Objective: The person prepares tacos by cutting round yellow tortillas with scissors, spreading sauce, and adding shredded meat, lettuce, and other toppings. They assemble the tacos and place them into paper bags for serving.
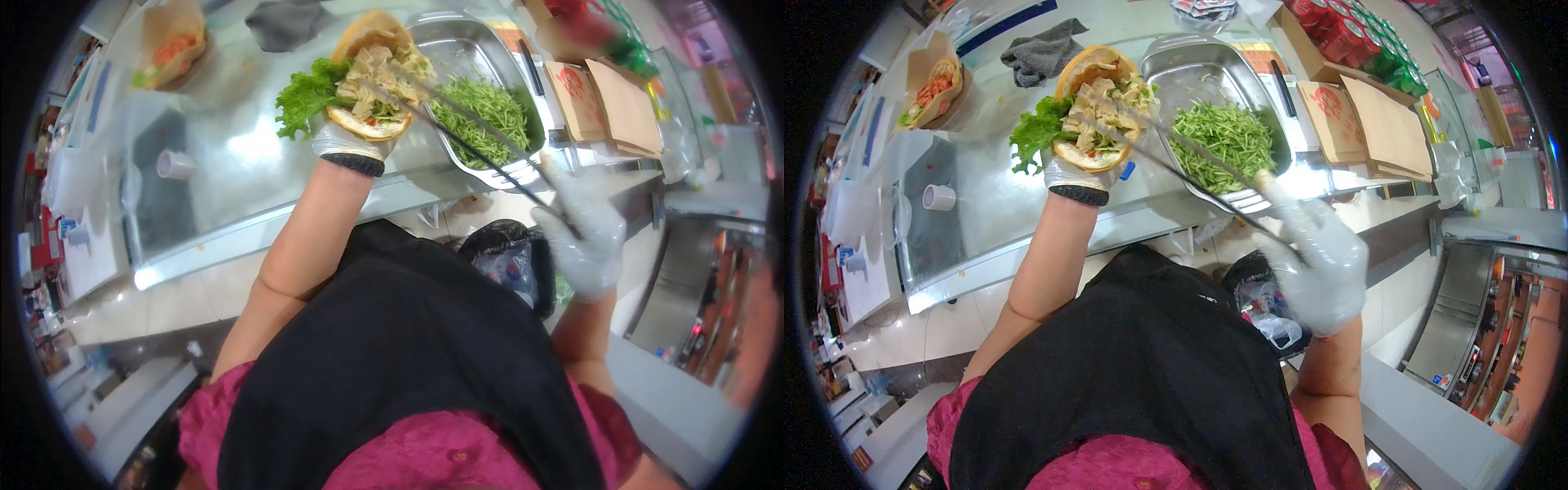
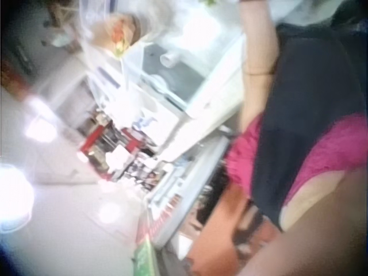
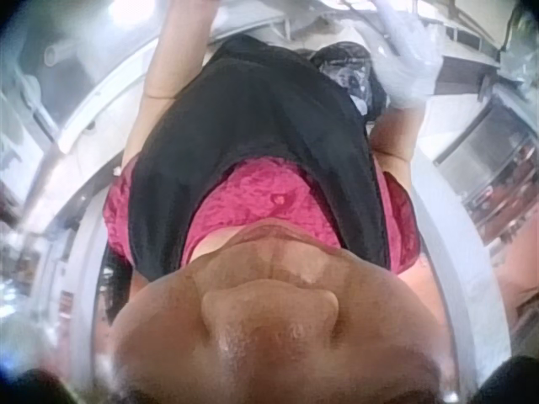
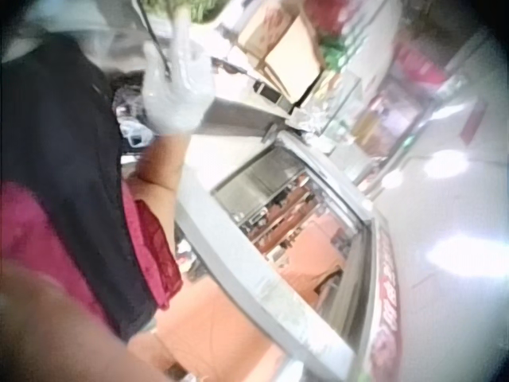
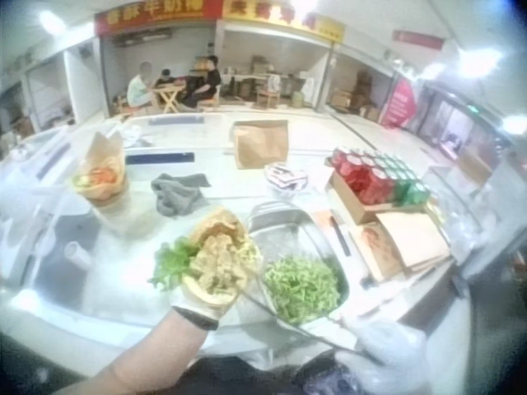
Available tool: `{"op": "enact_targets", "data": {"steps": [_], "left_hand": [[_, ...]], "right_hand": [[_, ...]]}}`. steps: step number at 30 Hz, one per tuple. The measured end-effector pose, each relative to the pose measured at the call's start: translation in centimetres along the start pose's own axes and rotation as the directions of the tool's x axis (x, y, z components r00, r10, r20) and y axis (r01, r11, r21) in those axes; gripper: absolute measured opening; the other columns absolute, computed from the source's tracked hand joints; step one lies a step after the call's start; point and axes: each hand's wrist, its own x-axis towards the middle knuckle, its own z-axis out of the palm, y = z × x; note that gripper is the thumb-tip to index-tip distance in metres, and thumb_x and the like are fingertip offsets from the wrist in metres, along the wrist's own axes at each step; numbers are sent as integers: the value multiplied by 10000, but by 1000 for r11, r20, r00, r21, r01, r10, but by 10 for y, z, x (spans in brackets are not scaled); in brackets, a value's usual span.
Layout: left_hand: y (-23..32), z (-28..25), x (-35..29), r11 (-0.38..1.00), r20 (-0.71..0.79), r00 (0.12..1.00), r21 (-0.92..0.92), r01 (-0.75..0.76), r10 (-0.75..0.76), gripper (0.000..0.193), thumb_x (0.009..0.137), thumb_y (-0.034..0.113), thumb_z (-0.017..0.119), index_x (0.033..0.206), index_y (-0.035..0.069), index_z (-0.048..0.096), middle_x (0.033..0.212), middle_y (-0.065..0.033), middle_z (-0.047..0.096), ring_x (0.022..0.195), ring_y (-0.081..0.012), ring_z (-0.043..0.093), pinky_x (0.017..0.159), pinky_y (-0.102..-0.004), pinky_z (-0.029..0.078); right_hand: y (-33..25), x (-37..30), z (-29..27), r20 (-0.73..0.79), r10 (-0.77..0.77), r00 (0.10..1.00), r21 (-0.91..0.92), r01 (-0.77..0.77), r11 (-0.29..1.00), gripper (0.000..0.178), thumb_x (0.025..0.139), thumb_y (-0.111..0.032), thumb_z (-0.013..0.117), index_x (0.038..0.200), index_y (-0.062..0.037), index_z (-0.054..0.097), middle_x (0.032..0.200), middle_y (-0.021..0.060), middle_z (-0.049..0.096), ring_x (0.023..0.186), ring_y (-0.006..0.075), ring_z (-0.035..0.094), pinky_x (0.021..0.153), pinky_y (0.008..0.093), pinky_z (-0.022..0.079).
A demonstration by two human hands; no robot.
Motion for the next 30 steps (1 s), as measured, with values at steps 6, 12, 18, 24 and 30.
{"op": "enact_targets", "data": {"steps": [6,12,18,24,30], "left_hand": [[3,-1,0,997,-40,998,65,-50,53,546,1024,479,375,1447,155,494,1498,-88,491,1358,-348,462,1138,-562,361],[4,-3,7,998,-43,998,51,-32,34,506,1028,445,403,1416,140,518,1460,-92,526,1333,-340,492,1126,-536,398],[1,11,1,994,-104,992,92,-56,66,511,1023,452,414,1414,140,521,1453,-96,530,1334,-357,489,1120,-545,403],[5,-4,4,994,-33,998,95,-55,59,577,1006,493,408,1440,122,497,1479,-118,499,1352,-371,466,1130,-553,388],[8,0,3,996,-6,998,62,-63,64,615,994,513,406,1443,101,484,1486,-131,485,1353,-378,459,1136,-560,378]], "right_hand": [[34,-16,-32,-3,211,977,-99,-211,973,615,755,-86,799,1349,-123,647,714,53,510,625,160,514,619,305,451],[48,-10,-10,101,99,990,-352,-57,934,533,816,-220,765,1333,-183,638,821,85,590,711,263,604,658,391,494],[54,12,10,171,297,939,-428,-201,881,507,843,-285,739,1336,-232,630,1101,102,691,940,305,681,783,399,542],[57,10,14,254,379,890,-418,-252,873,479,861,-315,727,1327,-234,647,1014,94,699,891,299,685,771,398,542],[58,-11,30,115,239,964,-303,-195,933,465,866,-270,734,1321,-208,657,867,93,660,787,284,664,712,377,532]]}}
